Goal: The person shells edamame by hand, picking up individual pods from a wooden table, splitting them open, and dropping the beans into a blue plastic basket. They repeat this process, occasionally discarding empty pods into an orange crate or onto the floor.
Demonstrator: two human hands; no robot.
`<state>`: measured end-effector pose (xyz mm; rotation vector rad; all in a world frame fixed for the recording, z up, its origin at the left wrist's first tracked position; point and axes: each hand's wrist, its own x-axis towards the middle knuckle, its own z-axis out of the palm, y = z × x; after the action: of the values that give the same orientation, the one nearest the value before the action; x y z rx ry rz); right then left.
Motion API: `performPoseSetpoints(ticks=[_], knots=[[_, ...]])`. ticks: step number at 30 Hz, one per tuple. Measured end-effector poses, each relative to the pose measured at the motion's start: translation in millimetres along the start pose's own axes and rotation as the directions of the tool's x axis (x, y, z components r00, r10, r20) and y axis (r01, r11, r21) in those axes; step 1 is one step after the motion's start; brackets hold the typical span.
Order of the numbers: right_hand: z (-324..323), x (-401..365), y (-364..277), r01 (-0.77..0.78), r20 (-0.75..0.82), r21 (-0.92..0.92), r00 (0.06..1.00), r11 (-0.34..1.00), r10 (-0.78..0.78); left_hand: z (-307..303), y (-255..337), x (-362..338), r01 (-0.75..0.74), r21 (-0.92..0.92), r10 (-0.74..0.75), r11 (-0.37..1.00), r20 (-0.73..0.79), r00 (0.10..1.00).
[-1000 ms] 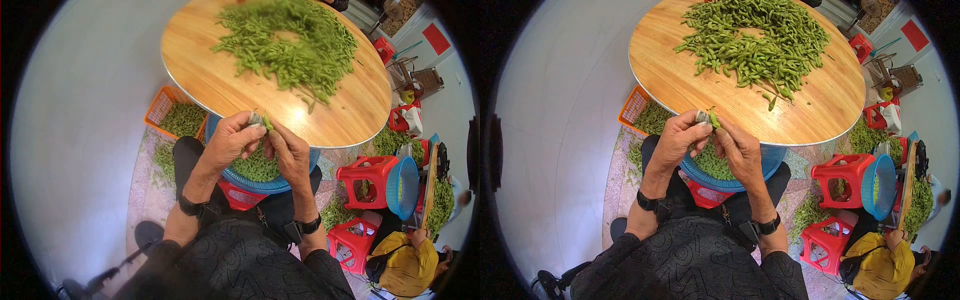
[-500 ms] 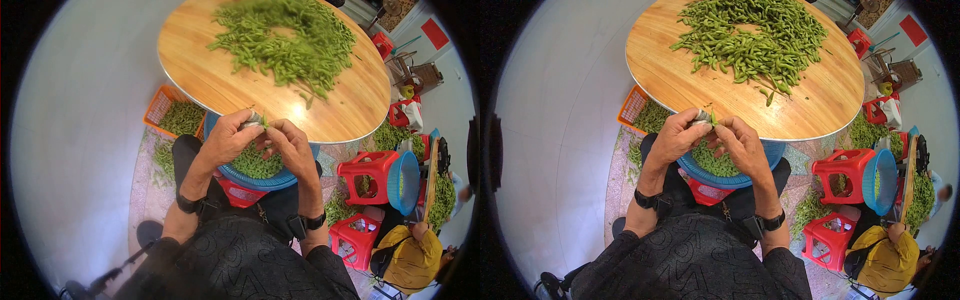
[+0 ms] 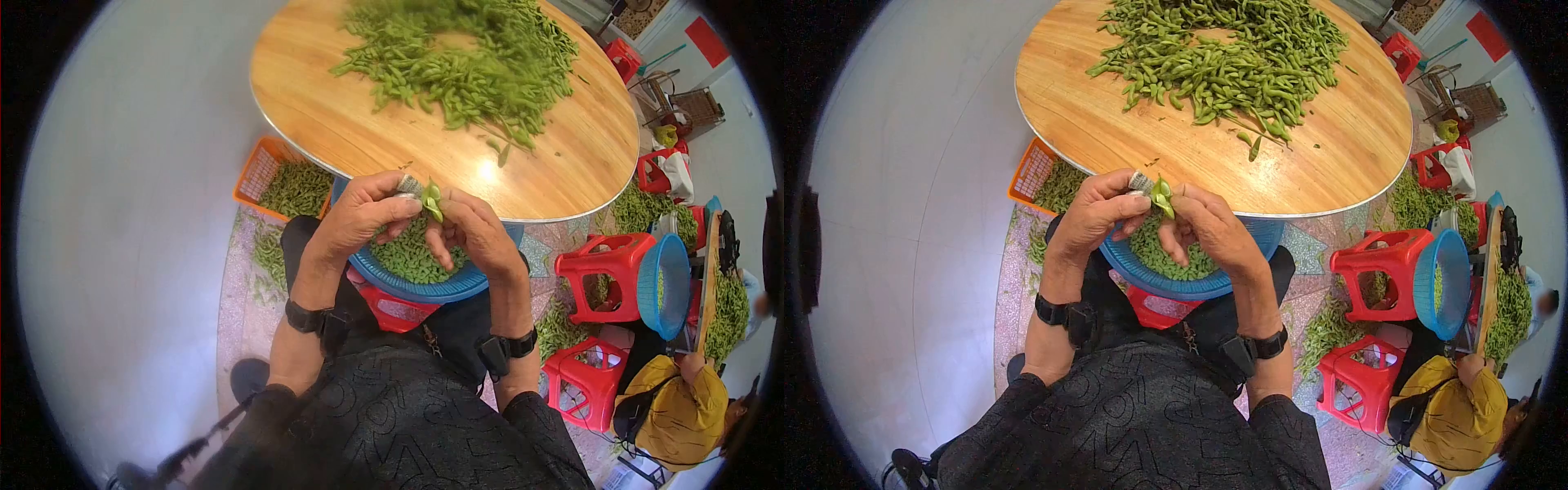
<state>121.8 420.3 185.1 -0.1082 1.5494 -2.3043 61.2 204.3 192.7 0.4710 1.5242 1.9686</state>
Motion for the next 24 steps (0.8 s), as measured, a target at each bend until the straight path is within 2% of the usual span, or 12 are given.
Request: performPoseSetpoints(ticks=[3,5,6,8,11,14,16,17,20,22,23,24], knots=[[-6.9,2.5,3.0,-0.018,0.049,0.054,0.999,0.998,0.015,1.0,-0.9,0.6,-0.015,-0.010,0.015,1.000,0.019,1.000],[-2.2,3.8,-0.2,-0.035,-0.172,-0.215,0.985,0.976,-0.002,2.1,-0.3,0.6,-0.018,0.013,0.018,1.000,0.011,1.000],[1.2,3.6,-2.2,-0.034,-0.170,-0.215,0.985,0.976,-0.004,2.6,0.4,0.0,-0.011,0.051,0.012,0.999,-0.013,1.000],[10.1,1.2,-4.1,0.021,-0.284,-0.265,0.954,0.964,-0.099,4.6,1.9,-2.3,-0.003,0.090,0.006,0.996,-0.040,0.999],[20.5,1.2,-0.6,0.079,-0.302,-0.227,0.942,0.971,-0.147,10.5,6.1,-5.3,-0.020,0.148,0.033,0.989,-0.086,0.996],[28.1,0.5,-6.9,0.060,-0.310,-0.224,0.942,0.973,-0.130,13.3,7.7,-8.1,0.003,0.246,0.034,0.969,-0.145,0.989],[28.1,1.6,-5.3,0.070,-0.297,-0.227,0.945,0.971,-0.138,11.7,1.9,-8.3,-0.076,0.363,0.133,0.929,-0.135,0.982],[27.7,2.0,-4.4,0.080,-0.284,-0.230,0.948,0.970,-0.146,12.0,0.0,-8.5,-0.076,0.363,0.133,0.929,-0.133,0.982],[27.0,2.6,-2.6,0.088,-0.298,-0.206,0.943,0.975,-0.148,16.9,-0.7,-9.7,-0.188,0.452,0.266,0.872,-0.114,0.957],[28.4,3.9,-4.1,0.075,-0.306,-0.206,0.942,0.976,-0.137,20.3,1.7,-11.8,-0.233,0.576,0.352,0.784,-0.103,0.930],[29.2,4.5,-4.4,0.060,-0.314,-0.205,0.941,0.977,-0.124,21.4,1.1,-11.9,-0.234,0.575,0.351,0.784,-0.100,0.931],[29.7,5.8,-3.3,0.061,-0.316,-0.206,0.940,0.977,-0.125,22.3,0.9,-11.7,-0.265,0.665,0.405,0.698,-0.062,0.912]])
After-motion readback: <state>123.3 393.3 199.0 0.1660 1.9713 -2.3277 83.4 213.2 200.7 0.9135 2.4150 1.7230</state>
